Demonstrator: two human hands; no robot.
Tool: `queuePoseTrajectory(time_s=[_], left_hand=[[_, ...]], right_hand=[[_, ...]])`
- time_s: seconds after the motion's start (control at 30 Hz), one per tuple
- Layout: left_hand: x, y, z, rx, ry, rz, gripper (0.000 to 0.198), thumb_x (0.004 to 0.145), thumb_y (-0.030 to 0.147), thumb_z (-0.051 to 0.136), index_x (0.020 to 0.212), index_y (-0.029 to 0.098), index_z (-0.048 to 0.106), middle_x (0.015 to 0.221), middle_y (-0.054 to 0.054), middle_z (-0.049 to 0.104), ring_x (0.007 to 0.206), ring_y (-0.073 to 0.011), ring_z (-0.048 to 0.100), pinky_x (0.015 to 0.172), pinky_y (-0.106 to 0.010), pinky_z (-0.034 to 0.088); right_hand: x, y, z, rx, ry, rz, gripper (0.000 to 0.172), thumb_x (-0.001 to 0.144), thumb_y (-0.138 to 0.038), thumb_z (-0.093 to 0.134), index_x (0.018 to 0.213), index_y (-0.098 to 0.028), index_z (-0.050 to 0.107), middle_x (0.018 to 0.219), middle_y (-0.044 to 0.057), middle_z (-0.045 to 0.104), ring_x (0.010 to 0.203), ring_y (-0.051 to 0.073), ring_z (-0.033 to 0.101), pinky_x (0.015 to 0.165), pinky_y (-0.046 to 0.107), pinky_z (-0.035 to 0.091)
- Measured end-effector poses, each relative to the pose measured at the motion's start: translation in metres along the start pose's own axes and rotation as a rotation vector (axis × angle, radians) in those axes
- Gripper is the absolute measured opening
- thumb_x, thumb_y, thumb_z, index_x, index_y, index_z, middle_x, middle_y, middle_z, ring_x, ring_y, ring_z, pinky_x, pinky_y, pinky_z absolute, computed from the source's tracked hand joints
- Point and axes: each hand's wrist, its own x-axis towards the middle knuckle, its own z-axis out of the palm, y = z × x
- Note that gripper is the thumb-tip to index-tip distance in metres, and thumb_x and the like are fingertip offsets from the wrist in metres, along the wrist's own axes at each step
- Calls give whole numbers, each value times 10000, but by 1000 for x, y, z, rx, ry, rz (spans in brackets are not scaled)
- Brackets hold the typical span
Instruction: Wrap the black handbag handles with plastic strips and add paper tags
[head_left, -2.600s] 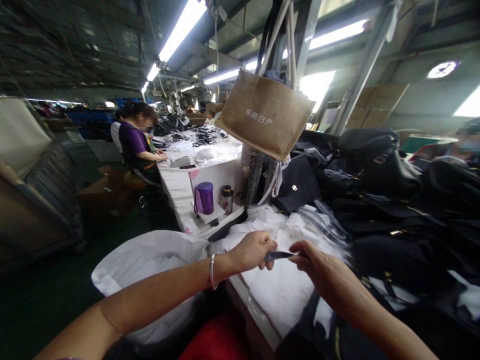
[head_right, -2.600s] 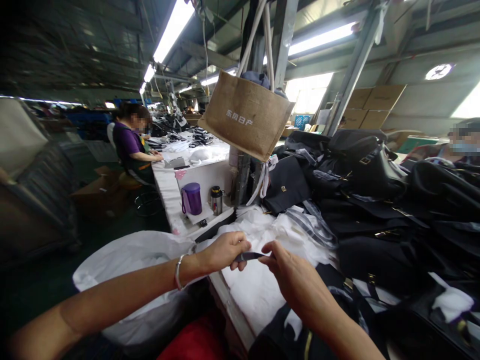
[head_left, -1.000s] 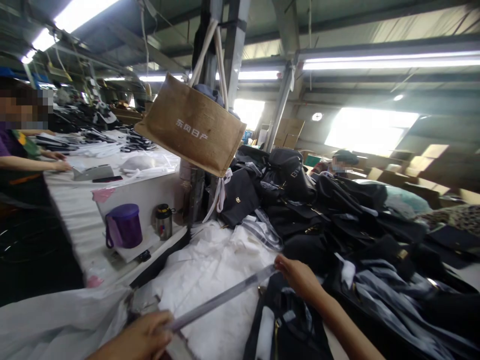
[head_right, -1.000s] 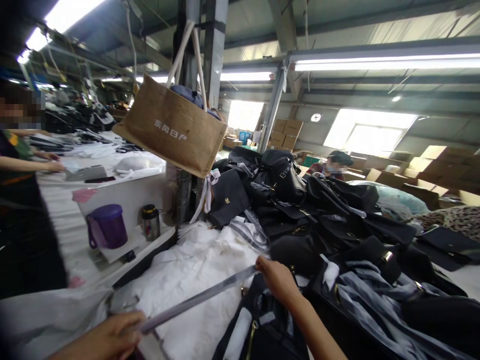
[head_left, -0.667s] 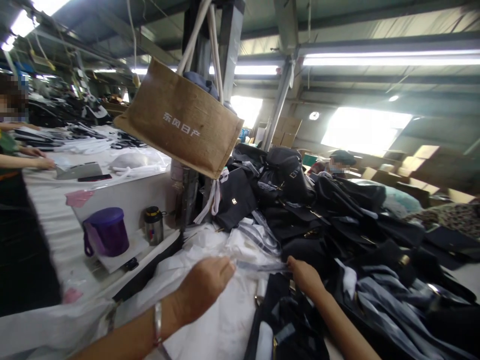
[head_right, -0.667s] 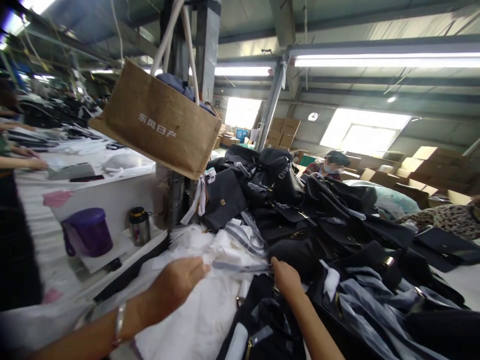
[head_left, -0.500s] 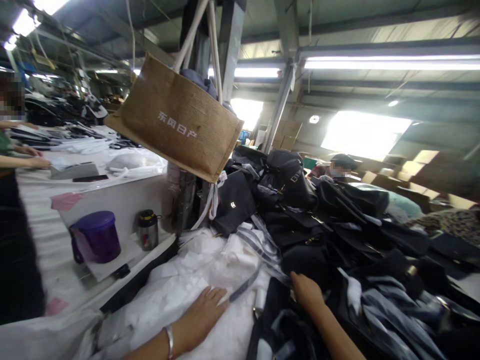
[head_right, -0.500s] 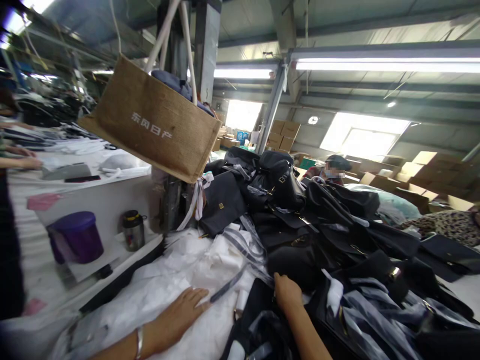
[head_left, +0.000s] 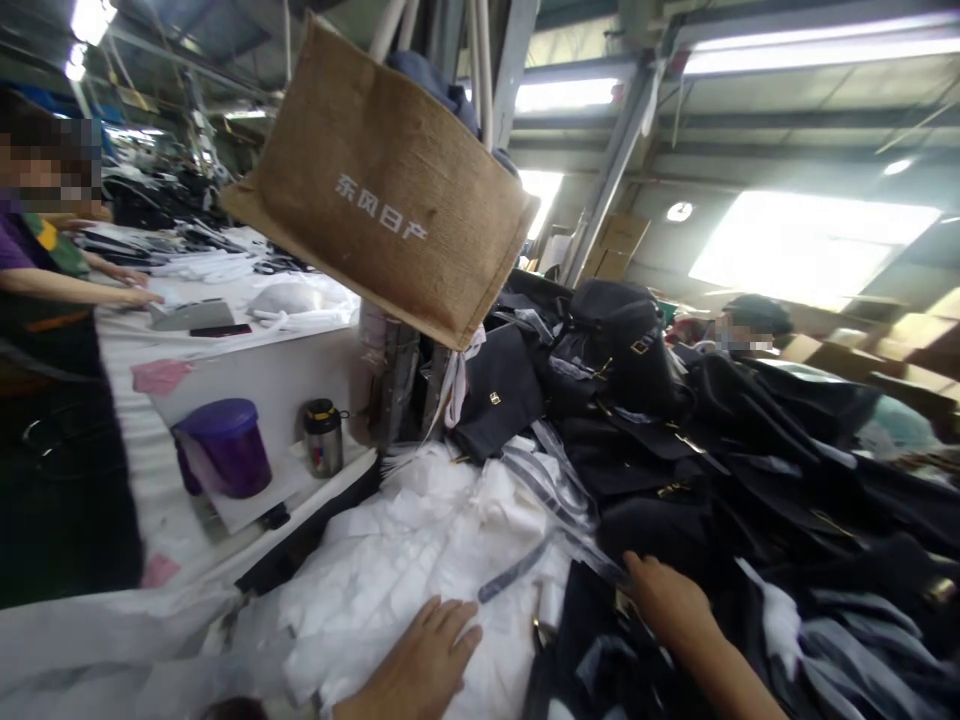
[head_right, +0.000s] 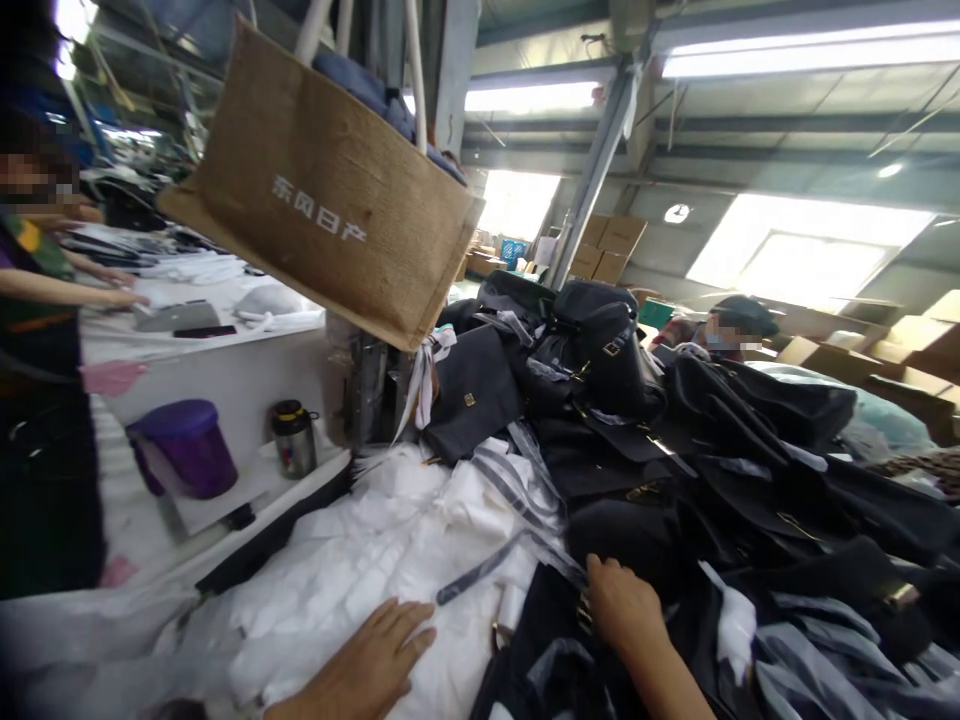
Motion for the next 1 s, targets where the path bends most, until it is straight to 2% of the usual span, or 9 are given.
queuePoseTrajectory(time_s=[0.13, 0.3, 0.43, 0.5, 0.63, 0.7, 0.8, 0.9, 1.0], left_hand=[[-13, 5, -12, -89, 121, 15, 523, 825, 74, 578, 1332, 164, 482, 1443, -165, 490, 1317, -320, 466, 1120, -531, 380], [-34, 9, -22, -174, 220, -2, 484, 874, 93, 526, 1348, 174, 468, 1407, -128, 517, 1272, -269, 490, 1103, -446, 418], [-55, 4, -31, -205, 272, -121, 488, 893, 67, 468, 1374, 147, 443, 1426, -149, 482, 1311, -259, 447, 1118, -449, 400], [-64, 2, -37, -210, 257, -99, 484, 912, 97, 475, 1387, 184, 434, 1455, -133, 452, 1350, -253, 405, 1141, -462, 361], [-66, 5, -37, -195, 142, 80, 615, 847, 279, 681, 1401, 277, 415, 1517, -108, 376, 1423, -325, 282, 1158, -573, 264], [-61, 10, -31, -197, 109, 146, 633, 774, 387, 760, 1331, 269, 484, 1515, -111, 367, 1440, -358, 226, 1159, -615, 208], [-52, 18, -13, -230, 96, 155, 570, 699, 502, 788, 1153, 226, 581, 1444, -115, 423, 1436, -387, 206, 1152, -652, 144], [-47, 24, 4, -279, 91, 106, 446, 703, 437, 791, 1048, 226, 604, 1337, -81, 494, 1402, -379, 261, 1140, -662, 125], [-46, 27, 13, -321, 143, 31, 229, 757, 282, 753, 950, 230, 639, 1239, -50, 546, 1360, -324, 322, 1156, -609, 102]], right_hand=[[2, -25, -38, 26, 118, -91, 182, 960, -135, 463, 1059, -156, 614, 1004, 160, 674, 904, 317, 672, 665, 342, 426], [-4, -98, -89, 206, 219, -311, 123, 966, -187, 517, 867, -188, 591, 829, 65, 702, 778, 236, 682, 605, 284, 363], [-28, -149, -100, 216, 156, -477, 74, 931, -243, 604, 881, -189, 609, 832, 49, 722, 778, 243, 692, 599, 283, 352], [-42, -163, -97, 211, 113, -553, 85, 906, -270, 648, 888, -191, 622, 838, 45, 730, 786, 247, 698, 602, 281, 359], [-61, -176, -91, 181, 52, -609, 153, 873, -329, 706, 856, -192, 640, 784, 60, 732, 744, 267, 704, 595, 282, 365], [-67, -176, -96, 174, 45, -591, 132, 910, -315, 664, 882, -190, 633, 774, 62, 728, 730, 259, 702, 586, 280, 358], [-79, -172, -111, 205, 69, -548, 131, 966, -299, 582, 900, -187, 597, 781, 55, 719, 732, 229, 692, 576, 274, 333], [-102, -163, -126, 303, 99, -487, 179, 975, -307, 570, 830, -203, 549, 746, 22, 695, 695, 197, 664, 568, 274, 304], [-127, -153, -126, 405, 102, -419, 204, 968, -318, 577, 797, -224, 520, 717, -6, 666, 661, 178, 633, 564, 274, 291]])
